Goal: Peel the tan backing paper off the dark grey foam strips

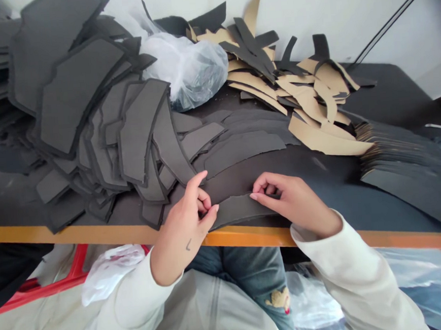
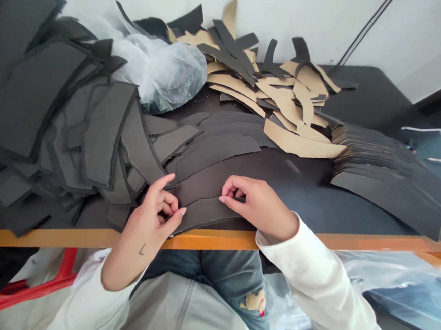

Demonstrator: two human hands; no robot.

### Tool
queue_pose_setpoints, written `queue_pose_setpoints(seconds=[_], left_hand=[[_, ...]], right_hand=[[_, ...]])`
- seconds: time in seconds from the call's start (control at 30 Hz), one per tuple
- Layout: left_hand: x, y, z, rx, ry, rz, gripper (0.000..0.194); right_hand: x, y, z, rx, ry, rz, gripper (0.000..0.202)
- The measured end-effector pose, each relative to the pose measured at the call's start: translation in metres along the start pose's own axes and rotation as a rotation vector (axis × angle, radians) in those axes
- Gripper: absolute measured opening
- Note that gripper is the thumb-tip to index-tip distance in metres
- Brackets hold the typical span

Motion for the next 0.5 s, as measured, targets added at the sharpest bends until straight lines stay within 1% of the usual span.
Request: queue_pose_setpoints(seconds=[0.27,0.5], left_hand=[[0.0003,-0.0019,-0.0014,-0.003,-0.032,0.007,0.059],[0.0000,-0.0008,-0.0020,0.054,-0.113,0.026,0.060]], right_hand=[[-0.0009,0.0002,0.0020,-0.008,0.006,-0.007,0.008],[0.0009,0.0008,0.0022,-0.001,0.042,-0.012,0.008]])
Point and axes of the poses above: each hand's wrist, its own y-axis away from the middle knuckle, its own x-axis out of the palm, z = x × y, the point moved 1 cm from there along -y, towards the middle knuckle, and after that the axes turned 9 degrees about x, right-handed, at the moved point
